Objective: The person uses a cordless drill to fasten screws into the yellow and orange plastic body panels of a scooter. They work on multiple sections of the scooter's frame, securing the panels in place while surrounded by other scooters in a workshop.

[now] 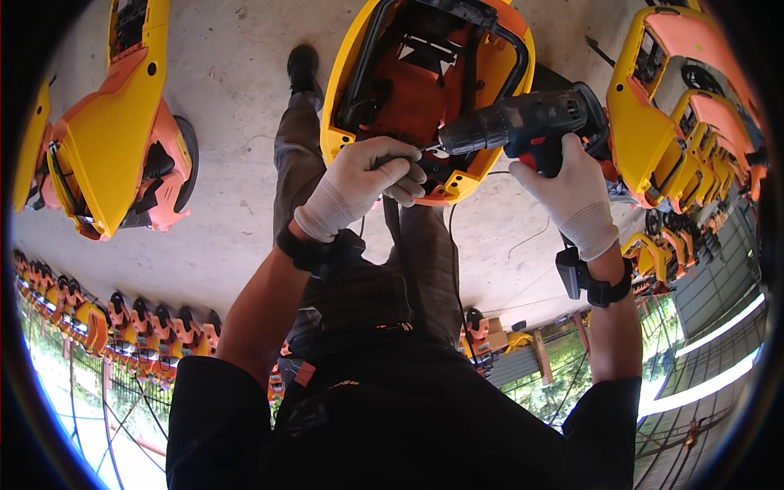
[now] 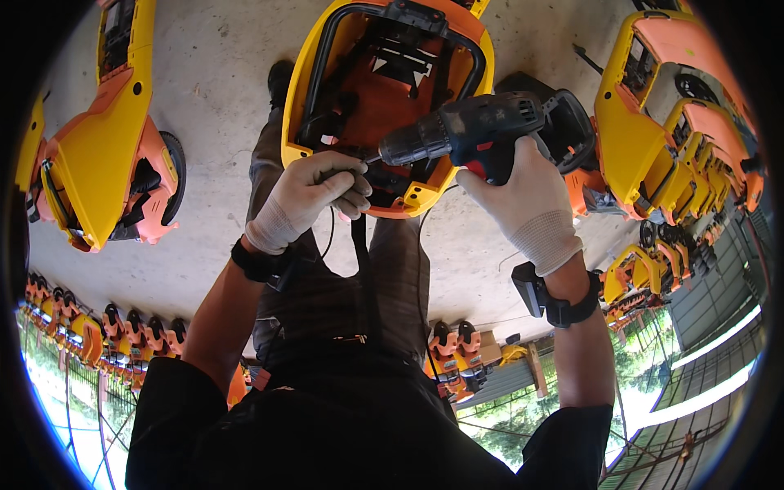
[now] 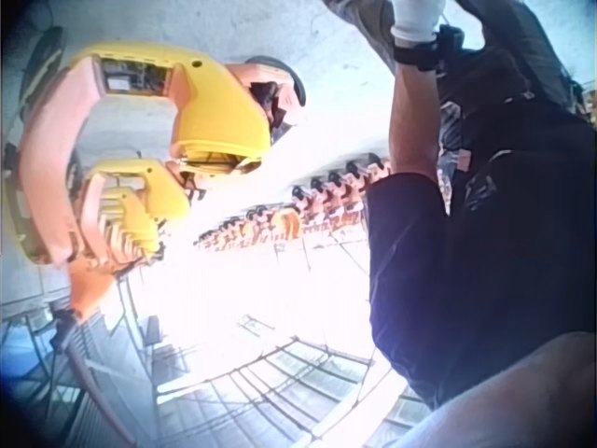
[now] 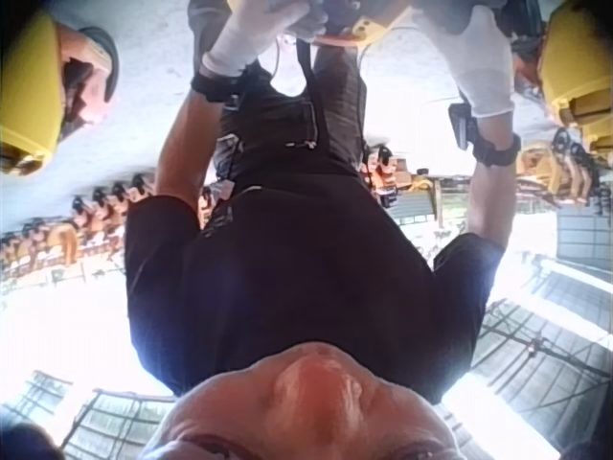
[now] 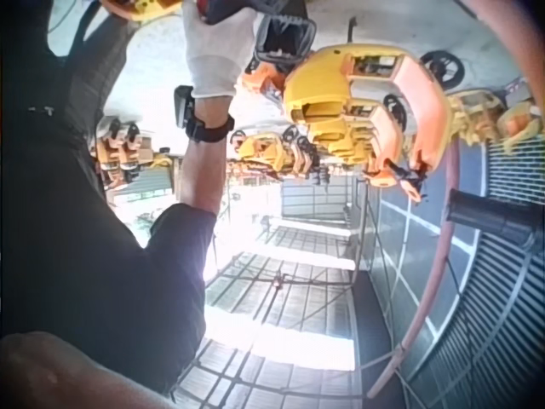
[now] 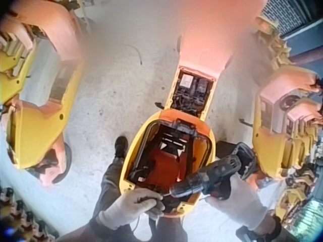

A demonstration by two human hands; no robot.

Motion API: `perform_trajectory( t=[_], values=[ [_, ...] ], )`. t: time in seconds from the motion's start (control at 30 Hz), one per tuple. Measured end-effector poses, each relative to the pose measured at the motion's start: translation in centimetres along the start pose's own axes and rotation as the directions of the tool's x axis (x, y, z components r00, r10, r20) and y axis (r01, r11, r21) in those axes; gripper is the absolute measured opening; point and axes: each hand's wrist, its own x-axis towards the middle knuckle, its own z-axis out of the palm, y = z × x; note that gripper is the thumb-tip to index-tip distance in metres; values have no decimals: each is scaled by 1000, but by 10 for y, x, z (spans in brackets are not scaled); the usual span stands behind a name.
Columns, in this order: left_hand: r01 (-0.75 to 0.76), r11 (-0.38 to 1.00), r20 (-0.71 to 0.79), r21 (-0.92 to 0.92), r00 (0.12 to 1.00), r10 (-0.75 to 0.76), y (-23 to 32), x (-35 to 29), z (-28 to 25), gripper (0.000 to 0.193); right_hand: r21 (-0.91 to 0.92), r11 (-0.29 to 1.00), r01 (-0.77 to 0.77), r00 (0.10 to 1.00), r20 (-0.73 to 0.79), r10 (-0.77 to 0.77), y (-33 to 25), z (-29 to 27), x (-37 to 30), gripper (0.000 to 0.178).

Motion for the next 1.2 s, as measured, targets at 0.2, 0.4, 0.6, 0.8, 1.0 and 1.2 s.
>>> perform_trajectory(
  t=[0.2,0.4,0.6,0.8,1.0,1.2],
  values=[
    [20,1000,-24,-24,999,-21,3,2,4,22,-19,1000,-16,999,33,17,-7,-3,3,54],
    [11,1000,-53,26,999,-10,4,3,2,18,6,1000,0,999,43,0,-9,-5,5,52],
    [16,1000,-56,13,998,-15,-4,6,-2,18,-50,998,40,999,-1,-40,-12,-4,5,53],
    [-10,996,-69,89,997,16,-6,5,2,16,-141,986,94,995,-7,-95,-11,-7,7,55],
    [20,978,-87,208,996,-2,-6,4,5,12,-181,978,105,994,52,-97,-13,-9,11,55],
    [42,967,-86,251,996,-21,-14,1,3,13,-260,955,142,988,96,-120,-26,-14,14,56]
  ],
)
